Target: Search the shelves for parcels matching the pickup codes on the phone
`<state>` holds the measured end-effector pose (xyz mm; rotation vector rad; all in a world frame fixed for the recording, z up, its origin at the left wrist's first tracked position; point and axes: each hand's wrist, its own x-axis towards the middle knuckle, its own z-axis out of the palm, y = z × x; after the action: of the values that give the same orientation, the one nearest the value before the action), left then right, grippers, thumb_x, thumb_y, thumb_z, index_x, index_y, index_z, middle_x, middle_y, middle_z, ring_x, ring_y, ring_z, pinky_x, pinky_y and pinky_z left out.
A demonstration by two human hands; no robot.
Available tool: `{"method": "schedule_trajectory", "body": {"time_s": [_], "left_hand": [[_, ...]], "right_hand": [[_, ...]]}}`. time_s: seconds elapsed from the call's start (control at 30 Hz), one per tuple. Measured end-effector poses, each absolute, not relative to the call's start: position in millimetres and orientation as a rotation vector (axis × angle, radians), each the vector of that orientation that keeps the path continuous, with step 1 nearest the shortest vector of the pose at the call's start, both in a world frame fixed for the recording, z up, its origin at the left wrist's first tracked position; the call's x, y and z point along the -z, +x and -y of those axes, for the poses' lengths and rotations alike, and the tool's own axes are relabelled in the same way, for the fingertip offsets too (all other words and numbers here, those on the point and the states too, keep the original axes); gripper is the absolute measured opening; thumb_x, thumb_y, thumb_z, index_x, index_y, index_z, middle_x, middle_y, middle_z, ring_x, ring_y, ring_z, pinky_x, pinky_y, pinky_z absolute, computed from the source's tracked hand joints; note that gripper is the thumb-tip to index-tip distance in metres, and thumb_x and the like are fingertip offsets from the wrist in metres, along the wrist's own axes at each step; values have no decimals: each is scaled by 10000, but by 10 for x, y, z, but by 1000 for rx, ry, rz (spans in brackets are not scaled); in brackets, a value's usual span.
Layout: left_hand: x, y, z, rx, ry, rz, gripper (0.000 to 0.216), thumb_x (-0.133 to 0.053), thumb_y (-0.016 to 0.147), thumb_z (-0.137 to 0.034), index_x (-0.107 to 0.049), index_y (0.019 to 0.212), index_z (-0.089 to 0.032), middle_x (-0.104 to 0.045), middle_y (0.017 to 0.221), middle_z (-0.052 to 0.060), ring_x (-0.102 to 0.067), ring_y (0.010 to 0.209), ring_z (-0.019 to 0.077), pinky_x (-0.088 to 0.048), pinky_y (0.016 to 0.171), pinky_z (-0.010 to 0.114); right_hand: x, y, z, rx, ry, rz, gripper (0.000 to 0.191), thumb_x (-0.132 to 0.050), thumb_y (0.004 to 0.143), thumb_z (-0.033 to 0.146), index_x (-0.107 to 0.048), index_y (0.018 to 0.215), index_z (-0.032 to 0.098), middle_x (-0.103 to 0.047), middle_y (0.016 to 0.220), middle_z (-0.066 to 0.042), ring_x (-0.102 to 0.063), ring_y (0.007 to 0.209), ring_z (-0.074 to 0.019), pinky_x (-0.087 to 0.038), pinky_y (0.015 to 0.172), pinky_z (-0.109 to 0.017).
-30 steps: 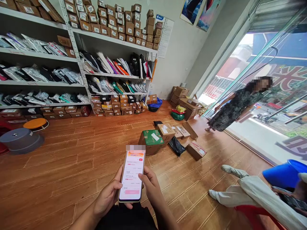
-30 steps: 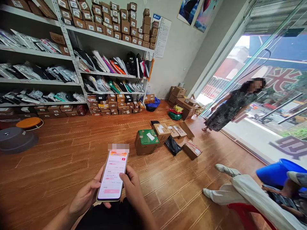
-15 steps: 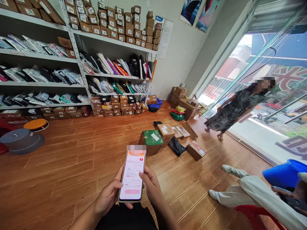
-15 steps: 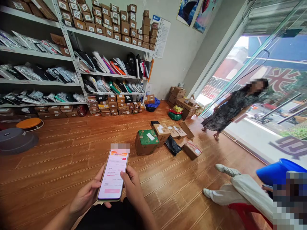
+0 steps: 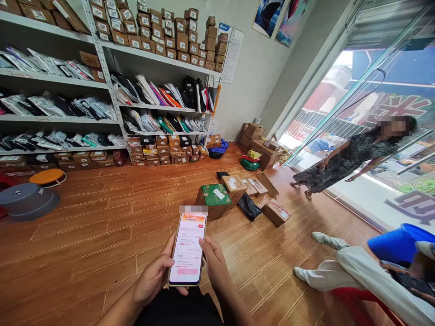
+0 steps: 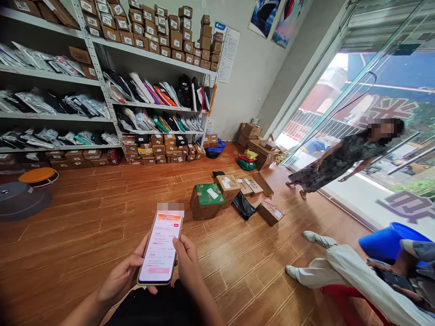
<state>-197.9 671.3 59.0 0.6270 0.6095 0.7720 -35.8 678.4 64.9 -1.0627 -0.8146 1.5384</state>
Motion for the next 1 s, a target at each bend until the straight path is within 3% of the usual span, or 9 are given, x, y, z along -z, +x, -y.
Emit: {"method": "schedule_trajectory", "body": {"time_s": [0.1, 0.17, 0.27, 0.33, 0.53, 0.73, 0.83, 0.93, 1.0], "left_hand": [[-540, -1985, -6722, -793, 616, -586, 840, -446, 769, -284, 46, 1437, -417, -361, 1466, 48, -581, 1002, 310, -584, 563, 374], [-505, -1983, -6727, -808, 598, -582, 825, -451, 771, -294, 22, 1428, -452, -358, 1466, 34, -602, 942, 283, -579, 549, 360], [-513, -1981, -6731, -811, 593, -588, 849, -463, 769, -306, 55, 1429, -433, -362, 1461, 59, -612, 905, 279, -570, 532, 344], [-562, -1989, -6731, -811, 599, -597, 894, -476, 758, -314, 110, 1428, -398, -355, 1462, 83, -611, 910, 289, -566, 522, 339], [-723, -2050, -6733, -755, 658, -655, 807, -426, 810, -261, 53, 1447, -380, -354, 1466, 68, -611, 912, 261, -572, 612, 363], [-729, -2064, -6742, -768, 665, -676, 825, -437, 806, -267, 72, 1448, -363, -424, 1429, 59, -613, 925, 264, -566, 619, 354], [-732, -2071, -6761, -801, 655, -691, 843, -427, 793, -269, 96, 1452, -330, -433, 1425, 66, -623, 889, 255, -562, 584, 340], [-680, -2135, -6809, -821, 645, -668, 848, -419, 791, -294, 110, 1454, -302, -458, 1405, 89, -630, 699, 209, -546, 545, 339], [-596, -2226, -6858, -863, 626, -657, 868, -445, 785, -330, 100, 1459, -278, -479, 1388, 94, -641, 757, 240, -548, 558, 346]], "right_hand": [[-650, -350, -6776, -1533, -1045, 844, 431, -661, 685, 589, -668, 772, 166, -566, 600, 18, -460, 528, -113, -374, 507, -239], [-648, -336, -6750, -1551, -1003, 894, 411, -743, 633, 505, -664, 878, 184, -661, 748, -17, -574, 665, -161, -457, 636, -285], [-637, -318, -6687, -1610, -897, 1047, 612, -800, 595, 346, -551, 1142, 235, -678, 1028, -52, -625, 930, -233, -482, 810, -363], [-630, -321, -6657, -1638, -851, 1106, 688, -783, 629, 327, -465, 1235, 254, -654, 1104, -63, -622, 984, -244, -489, 814, -372], [-642, -432, -6751, -1565, -947, 915, 514, -717, 666, 566, -624, 1028, 213, -710, 964, -55, -644, 894, -229, -496, 804, -359], [-656, -531, -6880, -1531, -1032, 830, 546, -627, 680, 678, -668, 861, 165, -714, 754, -56, -633, 672, -197, -485, 620, -309], [-637, -595, -6870, -1518, -983, 827, 572, -591, 700, 695, -660, 957, 188, -720, 845, -60, -644, 762, -210, -507, 695, -324], [-524, -725, -6884, -1542, -853, 776, 567, -548, 745, 677, -617, 1078, 223, -713, 994, -68, -644, 927, -246, -512, 808, -373], [-406, -842, -6938, -1564, -799, 742, 568, -546, 740, 682, -606, 1091, 240, -709, 1027, -72, -644, 958, -273, -517, 829, -418]]}}
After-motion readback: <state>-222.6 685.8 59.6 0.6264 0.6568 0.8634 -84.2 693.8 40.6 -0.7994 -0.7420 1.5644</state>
